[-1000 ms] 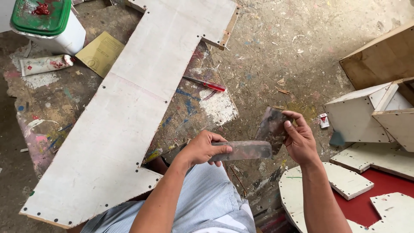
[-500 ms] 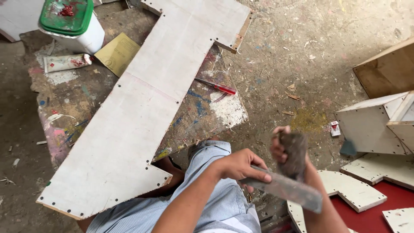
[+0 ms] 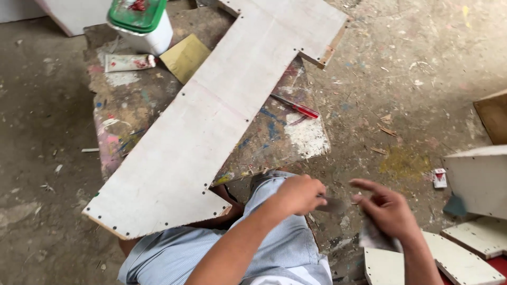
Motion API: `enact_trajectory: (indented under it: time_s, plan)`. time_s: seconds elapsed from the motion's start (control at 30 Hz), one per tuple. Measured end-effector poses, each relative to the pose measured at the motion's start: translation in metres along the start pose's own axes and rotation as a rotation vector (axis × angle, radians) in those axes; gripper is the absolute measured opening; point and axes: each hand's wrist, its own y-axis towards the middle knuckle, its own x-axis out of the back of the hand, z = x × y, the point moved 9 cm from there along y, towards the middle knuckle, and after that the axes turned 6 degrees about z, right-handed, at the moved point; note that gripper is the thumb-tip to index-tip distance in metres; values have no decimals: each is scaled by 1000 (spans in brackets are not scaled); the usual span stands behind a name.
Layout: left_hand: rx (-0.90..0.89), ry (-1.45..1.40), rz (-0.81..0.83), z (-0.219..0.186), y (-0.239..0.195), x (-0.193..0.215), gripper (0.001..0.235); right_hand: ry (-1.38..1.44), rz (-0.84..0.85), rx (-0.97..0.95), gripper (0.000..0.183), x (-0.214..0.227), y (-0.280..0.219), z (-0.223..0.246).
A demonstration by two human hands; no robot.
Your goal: Removing screws from a large wooden component and using a scraper to clean the edges.
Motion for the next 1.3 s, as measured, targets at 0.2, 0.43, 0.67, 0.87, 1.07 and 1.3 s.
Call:
enact_trajectory:
  time_s: [0.2, 0.43, 0.67, 0.87, 1.07, 1.3]
  plan:
    - [-120, 83, -100, 9, -4, 6, 24, -352, 231, 174, 28, -37, 23, -18]
    - [-147, -361, -549, 70, -22, 46, 36, -448, -90, -303, 70, 39, 56, -152]
    - [-261, -612, -293, 25, -1, -7, 37, 561, 219, -56, 90, -68, 33, -62]
    - [-217, -663, -537, 64, 0, 0, 48, 490, 108, 102, 50, -46, 20, -11]
    - [-231, -809, -395, 10, -27, 41, 77, 494, 309, 19, 48, -89, 9, 17]
    - [-113, -1406, -570, 30, -28, 45, 30, 310, 602, 263, 44, -123, -15, 66]
